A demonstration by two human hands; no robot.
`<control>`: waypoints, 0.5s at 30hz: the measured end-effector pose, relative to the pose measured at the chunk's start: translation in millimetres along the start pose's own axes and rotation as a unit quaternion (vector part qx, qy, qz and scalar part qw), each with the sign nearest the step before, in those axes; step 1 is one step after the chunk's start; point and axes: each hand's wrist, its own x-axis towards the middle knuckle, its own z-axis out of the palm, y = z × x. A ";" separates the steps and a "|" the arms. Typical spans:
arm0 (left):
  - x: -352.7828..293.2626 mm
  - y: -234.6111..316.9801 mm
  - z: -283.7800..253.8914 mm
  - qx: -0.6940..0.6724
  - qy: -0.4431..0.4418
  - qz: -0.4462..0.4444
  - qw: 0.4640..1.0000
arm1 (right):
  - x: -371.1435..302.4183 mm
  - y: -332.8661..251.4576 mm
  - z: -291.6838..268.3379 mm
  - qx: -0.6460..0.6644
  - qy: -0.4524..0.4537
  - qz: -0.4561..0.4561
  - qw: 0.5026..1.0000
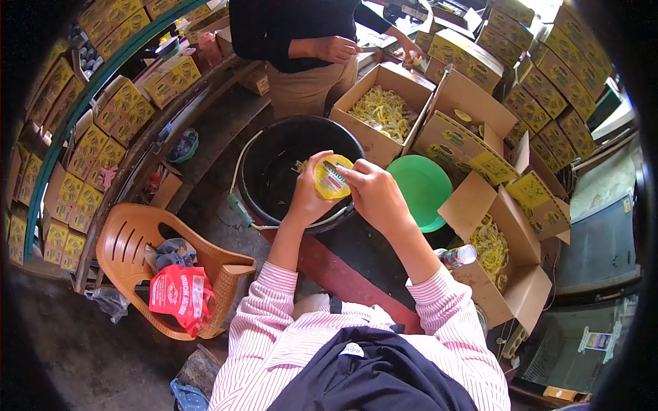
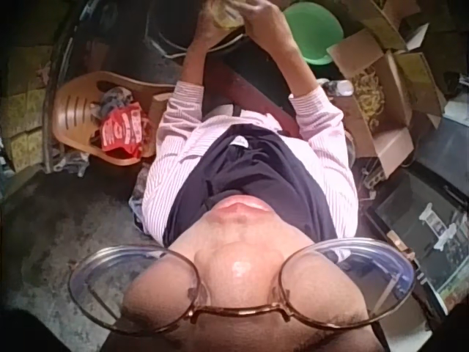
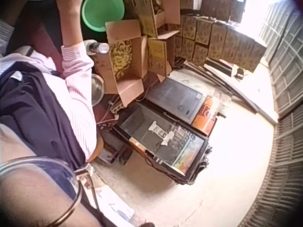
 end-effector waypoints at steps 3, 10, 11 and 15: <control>2.0 0.2 -0.6 0.016 0.016 0.018 1.000 | 3.0 -2.2 -5.7 0.004 -0.024 0.002 1.000; 1.1 3.4 -0.4 -0.035 0.034 0.011 0.999 | -8.0 1.6 -12.0 -0.010 -0.051 0.002 0.999; 1.7 3.2 -1.1 -0.029 0.043 0.017 0.999 | -9.3 0.5 -16.1 -0.014 -0.058 0.006 0.998; 3.1 -2.4 4.0 -0.036 0.073 0.041 0.996 | -14.4 5.5 -33.3 -0.010 -0.055 0.006 0.998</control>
